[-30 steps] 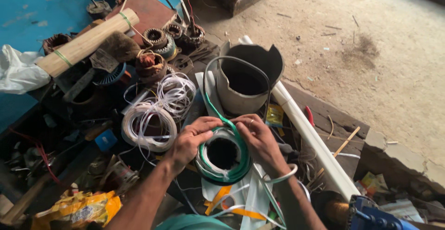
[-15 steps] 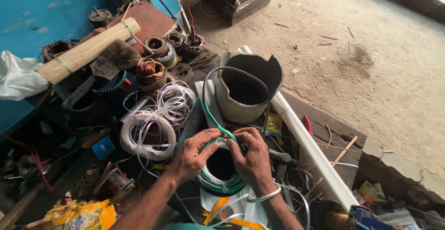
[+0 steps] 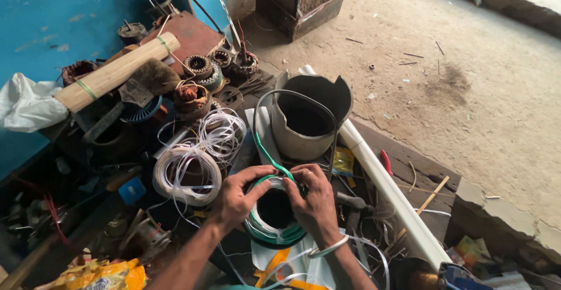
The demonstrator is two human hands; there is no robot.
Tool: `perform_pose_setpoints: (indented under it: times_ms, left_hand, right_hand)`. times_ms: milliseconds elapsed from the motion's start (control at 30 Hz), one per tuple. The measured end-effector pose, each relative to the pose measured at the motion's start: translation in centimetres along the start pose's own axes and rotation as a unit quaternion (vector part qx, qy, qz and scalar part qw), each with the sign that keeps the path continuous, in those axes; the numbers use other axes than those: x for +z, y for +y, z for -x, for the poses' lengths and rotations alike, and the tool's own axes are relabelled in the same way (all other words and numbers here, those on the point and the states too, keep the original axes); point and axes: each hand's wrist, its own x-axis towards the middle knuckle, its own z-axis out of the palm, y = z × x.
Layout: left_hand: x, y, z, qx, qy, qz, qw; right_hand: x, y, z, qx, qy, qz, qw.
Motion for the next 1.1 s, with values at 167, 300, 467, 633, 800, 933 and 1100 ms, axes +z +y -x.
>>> perform_pose_setpoints:
  times_ms: [167, 300, 467, 633, 800, 933, 1100]
  left_hand:
    - [1.0, -0.4, 1.8, -0.124, 0.113, 0.014, 0.986]
    - [1.9, -0.5, 2.2, 0.023, 0.169, -0.1, 0.98]
    - [2.8, -0.6, 1.2, -0.065, 0.195, -0.004, 0.979]
    - [3.1, -0.4, 0.4, -0.075, 0.186, -0.076, 0.977]
    - [2.5, 1.5, 1.2, 0.012, 0.165, -0.138, 0.976]
    - [2.1, 3.5, 1.5, 0.032, 0.115, -0.221, 0.968]
    - [-1.1, 5.0, -0.6, 0.046, -0.063, -0.276, 0.958]
  right_hand:
    - [0.2, 0.2, 0.0, 0.008, 0.004, -0.026, 1.0]
    - [0.0, 0.3, 0.1, 0.005, 0.003, -0.011, 1.0]
    - [0.1, 0.1, 0.0, 0.011, 0.003, -0.016, 1.0]
    - [-0.1, 0.2, 0.1, -0.021, 0.008, -0.028, 0.999]
    - [-0.2, -0.2, -0.1, 0.029, -0.013, -0.019, 0.999]
    - [-0.1, 0.0, 0.1, -0.007, 0.01, -0.025, 1.0]
    - [-0.1, -0.1, 0.1, 0.012, -0.004, -0.023, 1.0]
